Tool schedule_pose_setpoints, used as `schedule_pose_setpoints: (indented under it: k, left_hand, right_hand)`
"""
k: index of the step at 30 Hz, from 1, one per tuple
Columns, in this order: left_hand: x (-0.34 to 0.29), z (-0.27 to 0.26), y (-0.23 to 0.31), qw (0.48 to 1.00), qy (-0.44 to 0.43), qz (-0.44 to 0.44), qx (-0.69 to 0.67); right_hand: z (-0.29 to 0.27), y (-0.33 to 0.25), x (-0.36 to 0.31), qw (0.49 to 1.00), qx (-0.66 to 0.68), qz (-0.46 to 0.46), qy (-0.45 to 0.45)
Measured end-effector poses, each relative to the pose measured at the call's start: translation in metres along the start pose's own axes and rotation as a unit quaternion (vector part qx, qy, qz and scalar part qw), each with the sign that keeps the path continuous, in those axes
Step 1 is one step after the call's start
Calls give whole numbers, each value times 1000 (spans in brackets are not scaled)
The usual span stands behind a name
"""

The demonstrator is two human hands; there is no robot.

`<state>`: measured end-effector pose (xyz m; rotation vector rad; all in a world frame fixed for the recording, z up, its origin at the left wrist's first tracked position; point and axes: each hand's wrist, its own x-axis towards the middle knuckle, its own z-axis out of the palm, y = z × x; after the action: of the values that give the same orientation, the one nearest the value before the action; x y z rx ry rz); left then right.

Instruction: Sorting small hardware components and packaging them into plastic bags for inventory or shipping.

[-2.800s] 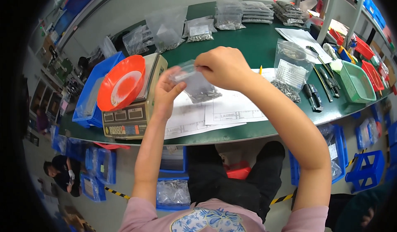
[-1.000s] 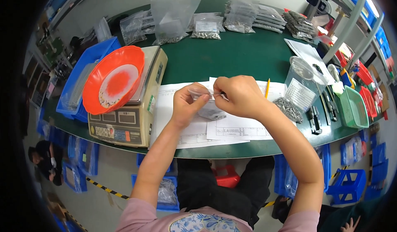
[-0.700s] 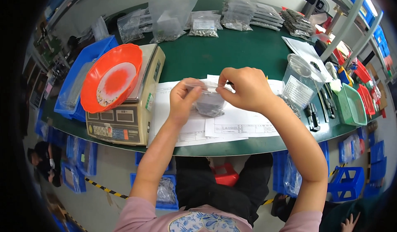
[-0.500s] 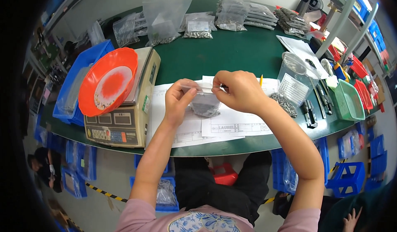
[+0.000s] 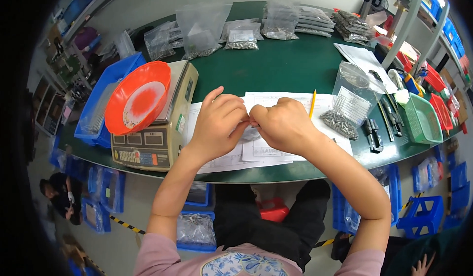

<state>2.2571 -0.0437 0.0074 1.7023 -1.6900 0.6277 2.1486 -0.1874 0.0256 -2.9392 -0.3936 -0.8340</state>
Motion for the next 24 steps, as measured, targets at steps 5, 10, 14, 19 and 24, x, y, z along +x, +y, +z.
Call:
schedule_pose_setpoints:
  k: [5,10,14,19,24]
  left_hand:
    - [0,3,-8,999,28,35,28]
    - [-11,-9,-14,1000,24,-13,10]
    - [-22,-23,-16,997,45,-50,33]
    - [-22,-40,-18,993,63,-93,35]
    - [-18,-42,-9,979,63,-188,38]
  right_hand:
    - [-1,5,-1,1000,-16,-4,-25]
    - [-1,6,5,999,-11,-29,10]
    - [1,4,15,999,-27,-26,16]
    - [1,7,33,999,-23,-4,32]
    - [7,17,51,996,-74,-26,49]
